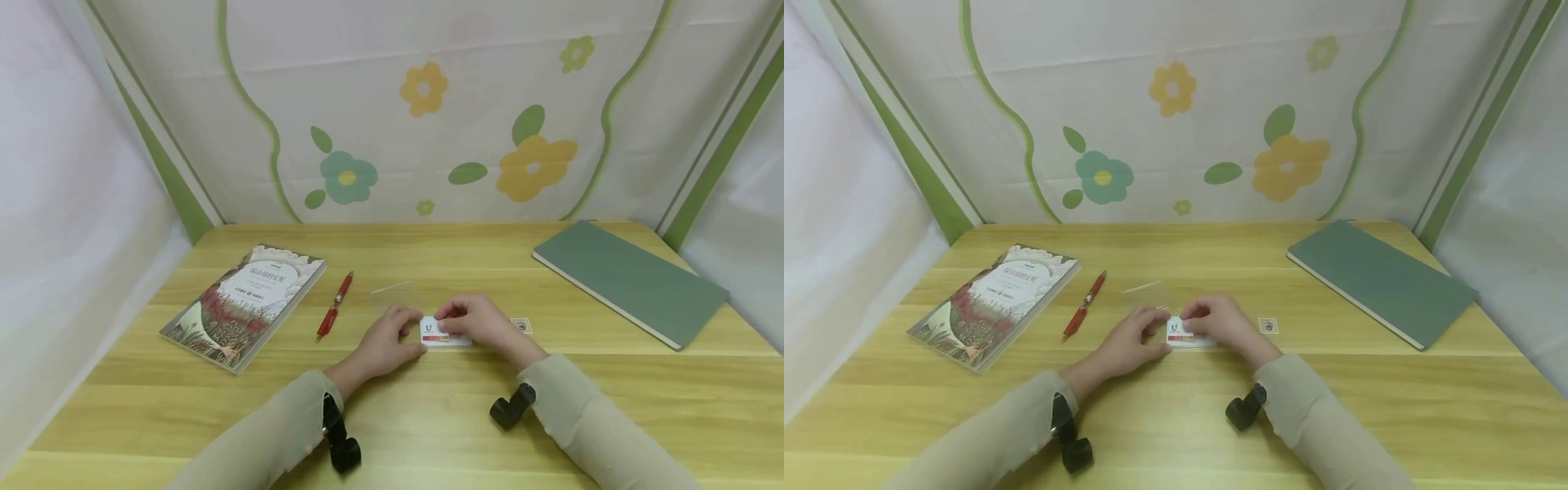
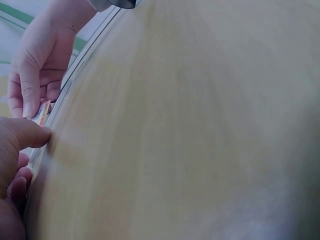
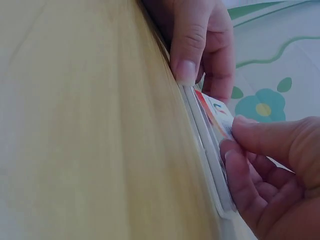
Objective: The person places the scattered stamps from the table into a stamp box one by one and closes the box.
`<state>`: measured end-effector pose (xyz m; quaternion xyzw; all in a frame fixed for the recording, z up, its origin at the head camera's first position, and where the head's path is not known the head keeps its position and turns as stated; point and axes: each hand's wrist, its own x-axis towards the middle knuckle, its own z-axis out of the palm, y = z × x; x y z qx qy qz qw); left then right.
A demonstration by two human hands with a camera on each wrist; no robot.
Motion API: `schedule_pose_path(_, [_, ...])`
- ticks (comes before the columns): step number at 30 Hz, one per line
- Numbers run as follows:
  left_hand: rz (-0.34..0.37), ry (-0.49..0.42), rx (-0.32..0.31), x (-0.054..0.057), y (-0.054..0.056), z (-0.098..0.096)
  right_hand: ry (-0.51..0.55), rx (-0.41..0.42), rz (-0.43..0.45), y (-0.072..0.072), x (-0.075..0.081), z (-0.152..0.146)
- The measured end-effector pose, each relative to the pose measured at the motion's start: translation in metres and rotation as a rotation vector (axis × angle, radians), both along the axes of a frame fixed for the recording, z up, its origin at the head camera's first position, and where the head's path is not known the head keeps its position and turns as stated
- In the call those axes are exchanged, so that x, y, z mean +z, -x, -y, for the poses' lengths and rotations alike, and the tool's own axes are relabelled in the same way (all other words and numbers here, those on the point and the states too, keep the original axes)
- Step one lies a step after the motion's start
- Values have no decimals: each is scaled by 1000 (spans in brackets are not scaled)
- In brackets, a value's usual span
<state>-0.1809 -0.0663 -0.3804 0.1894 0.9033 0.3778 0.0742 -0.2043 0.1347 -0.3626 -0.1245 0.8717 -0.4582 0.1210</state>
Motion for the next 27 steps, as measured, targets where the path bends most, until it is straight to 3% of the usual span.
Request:
schedule_pose_path(11, [-12,7,-2,0,1,1,-97,-3,-141,-2,-1,12])
schedule_pose_path(27, [-13,3,2,-2,0,1,-184,-19,-202,-4,-3,17])
